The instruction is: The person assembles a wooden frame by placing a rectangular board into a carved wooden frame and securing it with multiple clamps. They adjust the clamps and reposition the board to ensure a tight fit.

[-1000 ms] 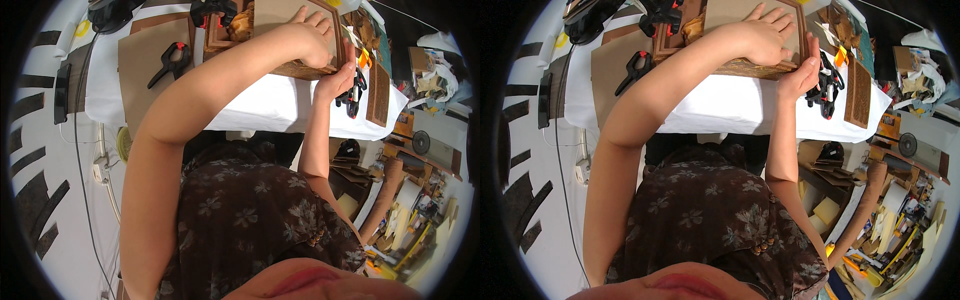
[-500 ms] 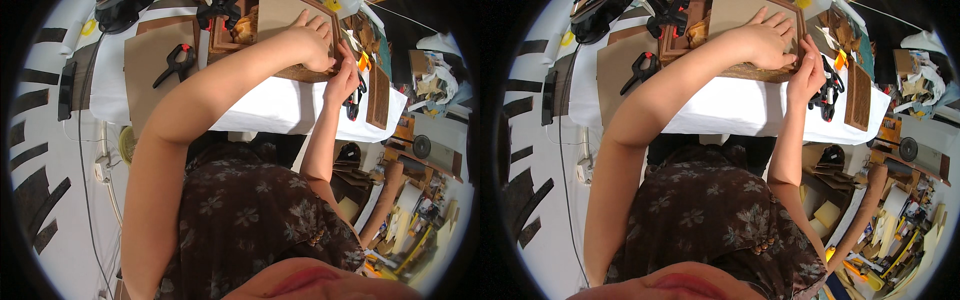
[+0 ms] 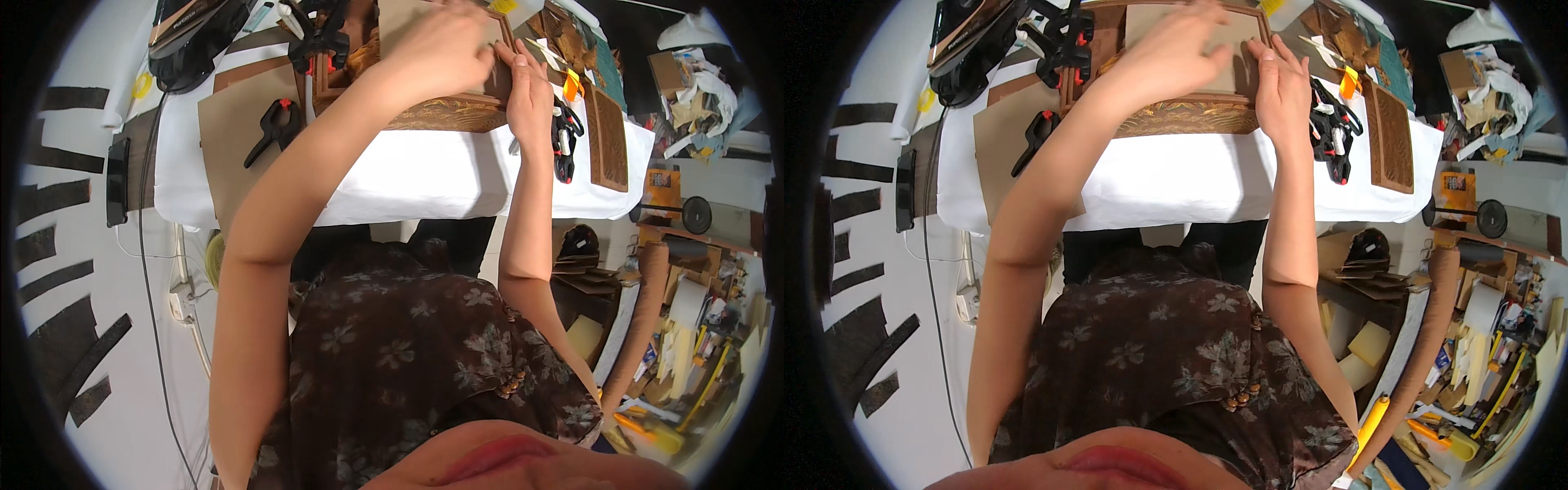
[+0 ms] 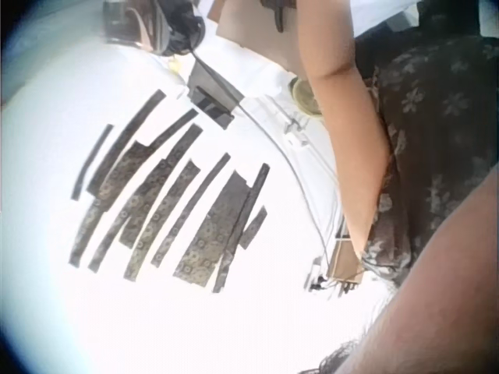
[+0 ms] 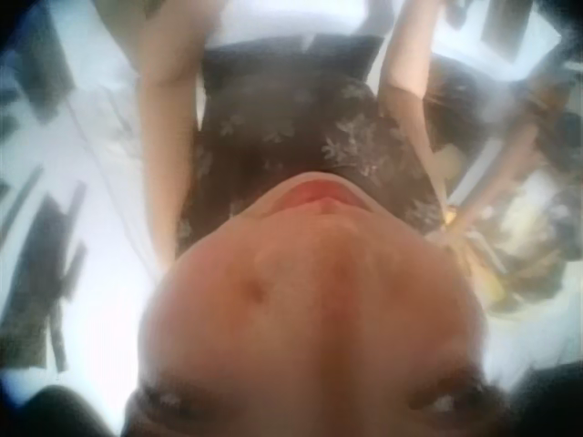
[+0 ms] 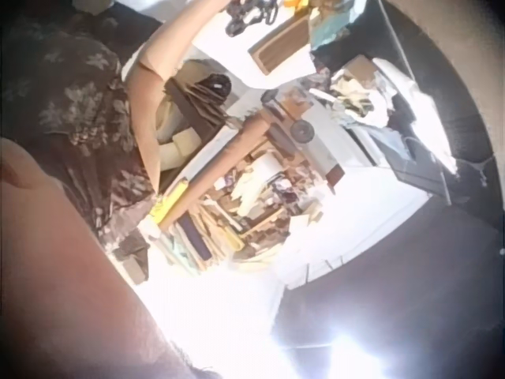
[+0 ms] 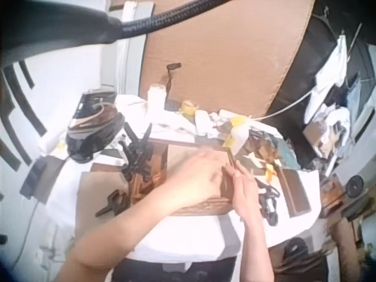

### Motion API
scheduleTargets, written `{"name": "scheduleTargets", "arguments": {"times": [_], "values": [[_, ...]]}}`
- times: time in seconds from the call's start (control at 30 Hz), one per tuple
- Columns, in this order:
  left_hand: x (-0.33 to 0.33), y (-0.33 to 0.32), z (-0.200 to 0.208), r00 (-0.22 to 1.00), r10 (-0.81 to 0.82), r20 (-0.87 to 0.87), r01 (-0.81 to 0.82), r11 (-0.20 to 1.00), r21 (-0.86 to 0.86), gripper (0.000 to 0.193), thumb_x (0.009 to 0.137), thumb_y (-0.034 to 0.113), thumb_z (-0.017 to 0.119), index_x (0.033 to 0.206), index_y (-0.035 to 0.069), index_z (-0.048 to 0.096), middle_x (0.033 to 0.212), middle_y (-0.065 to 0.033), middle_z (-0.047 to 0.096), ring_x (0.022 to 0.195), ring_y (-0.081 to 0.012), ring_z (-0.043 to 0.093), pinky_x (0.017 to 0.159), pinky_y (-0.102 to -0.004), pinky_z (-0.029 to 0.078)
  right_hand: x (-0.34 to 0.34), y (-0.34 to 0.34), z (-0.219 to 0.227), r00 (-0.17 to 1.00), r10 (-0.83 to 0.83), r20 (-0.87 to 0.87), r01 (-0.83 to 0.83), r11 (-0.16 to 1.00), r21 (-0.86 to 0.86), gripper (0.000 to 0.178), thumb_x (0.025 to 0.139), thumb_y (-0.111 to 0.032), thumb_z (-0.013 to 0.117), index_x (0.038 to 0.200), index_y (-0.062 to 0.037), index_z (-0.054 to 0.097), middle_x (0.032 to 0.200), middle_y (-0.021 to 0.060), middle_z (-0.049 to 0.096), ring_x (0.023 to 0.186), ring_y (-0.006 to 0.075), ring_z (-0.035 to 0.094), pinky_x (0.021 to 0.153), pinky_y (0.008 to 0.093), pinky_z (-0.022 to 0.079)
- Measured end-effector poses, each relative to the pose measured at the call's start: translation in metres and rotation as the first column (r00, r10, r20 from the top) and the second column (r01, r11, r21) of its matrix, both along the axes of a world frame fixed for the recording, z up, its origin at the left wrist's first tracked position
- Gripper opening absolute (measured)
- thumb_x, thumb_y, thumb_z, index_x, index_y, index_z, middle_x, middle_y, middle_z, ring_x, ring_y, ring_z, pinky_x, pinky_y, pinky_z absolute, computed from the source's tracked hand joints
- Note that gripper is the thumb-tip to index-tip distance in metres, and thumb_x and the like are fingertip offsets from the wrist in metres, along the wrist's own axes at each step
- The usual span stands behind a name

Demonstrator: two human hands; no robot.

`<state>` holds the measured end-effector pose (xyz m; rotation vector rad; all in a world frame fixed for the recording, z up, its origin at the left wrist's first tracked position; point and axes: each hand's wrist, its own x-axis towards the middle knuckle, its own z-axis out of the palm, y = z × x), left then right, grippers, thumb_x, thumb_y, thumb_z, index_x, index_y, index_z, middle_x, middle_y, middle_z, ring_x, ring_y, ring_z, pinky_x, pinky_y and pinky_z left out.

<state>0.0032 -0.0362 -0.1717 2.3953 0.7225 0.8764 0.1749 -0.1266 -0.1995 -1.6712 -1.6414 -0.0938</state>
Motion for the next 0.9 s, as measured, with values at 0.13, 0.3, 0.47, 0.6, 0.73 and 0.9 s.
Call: {"name": "scheduleTargets", "arguments": {"times": [0.13, 0.3, 0.47, 0.6, 0.73, 0.9], "values": [[-0.039, -0.023, -0.001, 0.948, 0.301, -0.101, -0.307, 0.950, -0.052, 0.051, 0.093, 0.034, 0.060, 0.129, -0.002, 0.055, 0.136, -0.0235, 0.052, 0.128, -0.0394, 0.049, 0.106, -0.0438, 0.042, 0.002, 0.000, -0.001, 1.000, -0.013, 0.008, 0.013, 1.000, -0.016, 0.055, 0.107, -0.035, 0.026, 0.117, -0.0042, 0.071, 0.126, 0.0117, 0.066, 0.136, 0.0309, 0.046, 0.118, 0.0508, 0.019], [-0.051, -0.022, -0.018, 0.908, 0.385, -0.165, -0.398, 0.915, -0.056, 0.055, 0.093, 0.034, 0.062, 0.134, -0.001, 0.053, 0.138, -0.0261, 0.049, 0.129, -0.0379, 0.048, 0.107, -0.0429, 0.041, 0.004, 0.001, -0.003, 1.000, 0.001, 0.018, -0.001, 1.000, -0.019, 0.056, 0.107, -0.036, 0.026, 0.116, -0.0041, 0.071, 0.129, 0.0120, 0.065, 0.137, 0.0309, 0.045, 0.118, 0.0504, 0.020], [-0.043, -0.022, -0.005, 0.883, 0.398, -0.249, -0.442, 0.884, -0.154, 0.054, 0.092, 0.032, 0.063, 0.135, -0.001, 0.053, 0.138, -0.0256, 0.047, 0.130, -0.0375, 0.048, 0.108, -0.0424, 0.040, 0.007, 0.002, -0.006, 1.000, 0.029, 0.002, -0.029, 1.000, -0.001, 0.053, 0.106, -0.035, 0.029, 0.114, -0.0052, 0.071, 0.129, 0.0141, 0.064, 0.135, 0.0354, 0.045, 0.115, 0.0560, 0.022], [-0.041, -0.013, -0.009, 0.866, 0.383, -0.320, -0.442, 0.887, -0.133, 0.054, 0.092, 0.031, 0.063, 0.135, 0.000, 0.053, 0.139, -0.0255, 0.046, 0.130, -0.0375, 0.048, 0.108, -0.0418, 0.040, 0.007, 0.002, -0.006, 0.999, 0.038, -0.005, -0.038, 0.999, 0.017, 0.051, 0.106, -0.035, 0.030, 0.114, -0.0058, 0.071, 0.128, 0.0154, 0.064, 0.134, 0.0367, 0.046, 0.115, 0.0558, 0.023], [-0.041, -0.012, -0.007, 0.848, 0.362, -0.386, -0.435, 0.893, -0.118, 0.055, 0.091, 0.029, 0.065, 0.136, 0.000, 0.053, 0.140, -0.0260, 0.045, 0.130, -0.0379, 0.048, 0.108, -0.0417, 0.041, 0.005, 0.002, -0.004, 0.999, 0.046, -0.010, -0.046, 0.998, 0.033, 0.049, 0.105, -0.034, 0.032, 0.113, -0.0057, 0.072, 0.128, 0.0162, 0.064, 0.133, 0.0373, 0.046, 0.114, 0.0557, 0.025], [-0.045, -0.014, -0.004, 0.894, 0.371, -0.251, -0.412, 0.900, -0.139, 0.048, 0.089, 0.022, 0.067, 0.130, -0.002, 0.056, 0.136, -0.0250, 0.048, 0.123, -0.0358, 0.053, 0.105, -0.0389, 0.043, 0.005, 0.002, -0.005, 0.998, 0.059, -0.019, -0.058, 0.997, 0.052, 0.048, 0.105, -0.035, 0.034, 0.112, -0.0056, 0.072, 0.128, 0.0169, 0.064, 0.132, 0.0382, 0.047, 0.112, 0.0552, 0.028]]}}
